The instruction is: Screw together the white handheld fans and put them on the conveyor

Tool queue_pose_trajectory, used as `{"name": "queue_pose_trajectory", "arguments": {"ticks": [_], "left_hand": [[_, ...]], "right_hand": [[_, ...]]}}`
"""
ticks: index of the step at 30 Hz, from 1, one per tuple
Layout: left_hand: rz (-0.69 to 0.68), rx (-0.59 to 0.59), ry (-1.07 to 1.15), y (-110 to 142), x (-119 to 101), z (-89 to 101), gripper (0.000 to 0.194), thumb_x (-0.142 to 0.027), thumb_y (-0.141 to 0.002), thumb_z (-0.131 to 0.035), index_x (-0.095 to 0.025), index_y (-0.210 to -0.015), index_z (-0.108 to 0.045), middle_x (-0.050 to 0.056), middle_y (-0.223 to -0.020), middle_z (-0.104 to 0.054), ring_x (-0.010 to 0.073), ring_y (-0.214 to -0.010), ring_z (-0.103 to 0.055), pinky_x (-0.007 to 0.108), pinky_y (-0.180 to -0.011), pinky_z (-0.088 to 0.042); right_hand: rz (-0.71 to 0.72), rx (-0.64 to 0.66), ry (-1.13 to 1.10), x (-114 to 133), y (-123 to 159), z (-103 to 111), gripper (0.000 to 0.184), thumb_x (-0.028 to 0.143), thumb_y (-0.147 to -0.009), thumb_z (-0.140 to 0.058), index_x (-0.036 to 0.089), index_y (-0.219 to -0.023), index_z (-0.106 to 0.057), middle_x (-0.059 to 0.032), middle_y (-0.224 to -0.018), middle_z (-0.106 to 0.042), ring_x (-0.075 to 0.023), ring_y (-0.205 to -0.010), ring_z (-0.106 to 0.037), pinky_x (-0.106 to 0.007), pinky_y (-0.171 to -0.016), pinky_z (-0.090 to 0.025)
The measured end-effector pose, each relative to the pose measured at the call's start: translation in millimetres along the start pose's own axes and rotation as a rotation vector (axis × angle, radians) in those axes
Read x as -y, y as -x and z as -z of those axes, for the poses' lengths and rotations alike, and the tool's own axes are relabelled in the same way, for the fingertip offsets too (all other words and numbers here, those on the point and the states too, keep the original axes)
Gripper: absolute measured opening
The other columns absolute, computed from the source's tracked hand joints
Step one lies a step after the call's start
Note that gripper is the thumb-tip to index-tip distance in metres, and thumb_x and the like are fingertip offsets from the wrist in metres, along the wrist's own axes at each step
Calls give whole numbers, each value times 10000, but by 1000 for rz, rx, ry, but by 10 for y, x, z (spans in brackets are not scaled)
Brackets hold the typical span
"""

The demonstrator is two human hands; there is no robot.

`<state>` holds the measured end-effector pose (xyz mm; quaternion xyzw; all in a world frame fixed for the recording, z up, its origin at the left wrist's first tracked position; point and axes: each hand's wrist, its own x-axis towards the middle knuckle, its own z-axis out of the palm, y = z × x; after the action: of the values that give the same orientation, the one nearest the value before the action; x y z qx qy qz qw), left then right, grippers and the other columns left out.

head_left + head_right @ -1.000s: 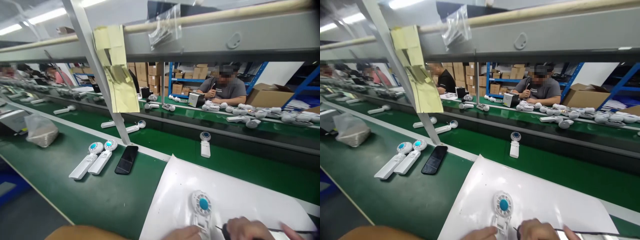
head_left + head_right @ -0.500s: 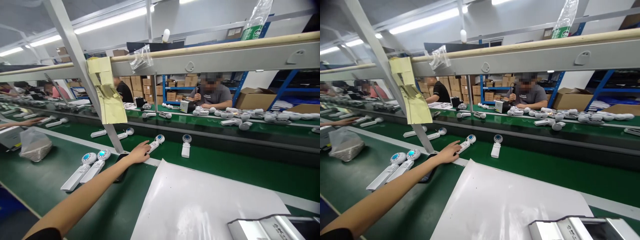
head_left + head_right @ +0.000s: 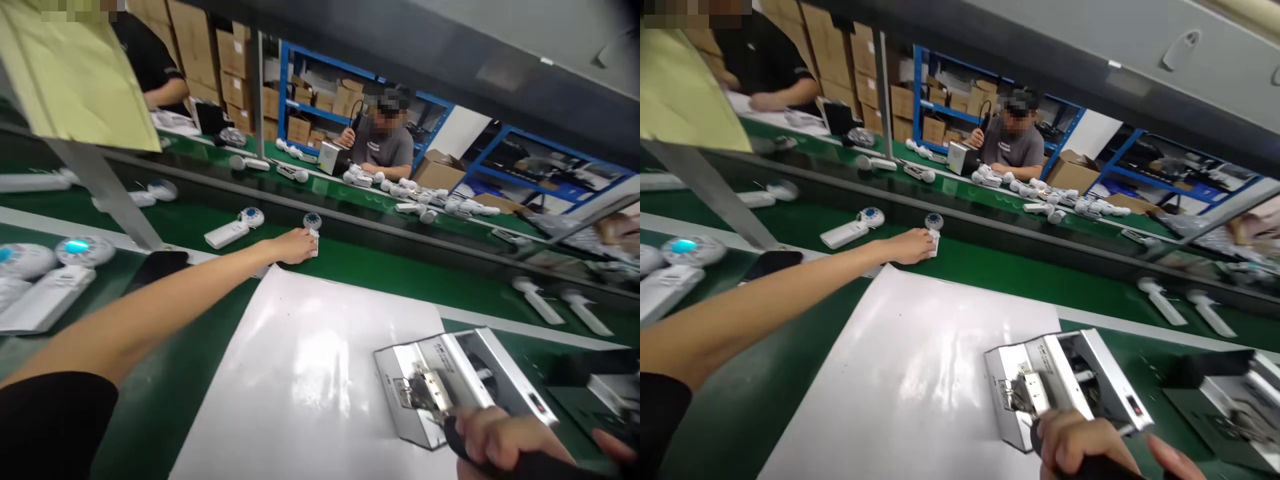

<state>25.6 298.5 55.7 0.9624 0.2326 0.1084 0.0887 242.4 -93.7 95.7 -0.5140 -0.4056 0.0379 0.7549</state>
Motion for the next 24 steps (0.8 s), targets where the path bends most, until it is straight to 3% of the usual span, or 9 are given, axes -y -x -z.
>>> {"name": "queue_pose_trajectory", "arguments": {"ticks": [4, 9, 11, 14, 16, 18, 20, 22, 24], "left_hand": [[-47, -61, 102, 0, -331, -94, 269, -348, -1109, -539, -121, -1172, -670, 108, -1152, -681, 235, -1039, -664, 419, -936, -566], [-283, -94, 145, 614, -1272, -295, 133, -193, -1013, -533, -150, -1007, -658, 110, -1041, -678, 267, -993, -599, 422, -975, -472], [-413, -68, 148, 945, -1655, -442, 41, -167, -929, -614, -172, -912, -651, 81, -955, -669, 251, -918, -582, 403, -941, -469], [-534, -85, 172, 1388, -2065, -668, 73, -239, -913, -666, -166, -910, -659, 79, -897, -633, 247, -845, -552, 406, -893, -473], [-558, -127, 213, 1587, -2211, -778, 161, -305, -979, -636, -153, -935, -664, 83, -885, -612, 249, -830, -541, 411, -871, -471], [-577, -158, 254, 1691, -2274, -840, 220, -319, -1040, -584, -151, -922, -662, 83, -880, -604, 242, -825, -538, 400, -854, -470], [-603, -179, 271, 1721, -2284, -866, 236, -293, -1061, -557, -156, -897, -658, 84, -888, -608, 240, -842, -543, 389, -866, -472], [-606, -198, 274, 1714, -2273, -877, 235, -302, -1049, -578, -165, -874, -654, 81, -871, -608, 246, -852, -542, 393, -894, -476], [-602, -206, 265, 1703, -2260, -890, 216, -322, -1017, -626, -171, -866, -654, 78, -855, -609, 253, -857, -539, 405, -923, -479]], "right_hand": [[185, -151, 135, 102, 134, -416, 581, 796, -914, -558, 303, -1218, -513, 98, -566, -533, -159, -421, -431, -341, -452, -445], [212, -163, 171, -80, 188, -569, 558, 729, -926, -602, 272, -1237, -527, 73, -614, -539, -181, -481, -472, -378, -486, -458], [201, -117, 148, -94, 201, -504, 560, 722, -936, -590, 292, -1290, -533, 62, -630, -556, -183, -488, -475, -380, -489, -462], [118, 147, -12, -50, 249, -469, 457, 720, -981, -486, 321, -1167, -609, 67, -565, -524, -161, -422, -428, -340, -438, -437], [9, 338, -106, -10, 306, -568, 516, 687, -1026, -359, 270, -816, -579, 52, -478, -421, -149, -378, -385, -313, -389, -391], [-74, 344, -159, 9, 372, -763, 541, 621, -1057, -305, 259, -710, -510, 51, -465, -368, -145, -367, -373, -305, -374, -375], [-83, 228, -210, -12, 427, -993, 481, 651, -1056, -326, 286, -967, -626, 70, -524, -448, -141, -383, -395, -304, -394, -408], [-95, 179, -246, -68, 454, -1186, 511, 753, -1001, -414, 348, -1280, -553, 96, -583, -529, -137, -404, -421, -309, -430, -449], [-133, 217, -234, -141, 451, -1302, 627, 825, -925, -504, 336, -1318, -498, 101, -584, -545, -135, -417, -426, -313, -448, -460]]}}
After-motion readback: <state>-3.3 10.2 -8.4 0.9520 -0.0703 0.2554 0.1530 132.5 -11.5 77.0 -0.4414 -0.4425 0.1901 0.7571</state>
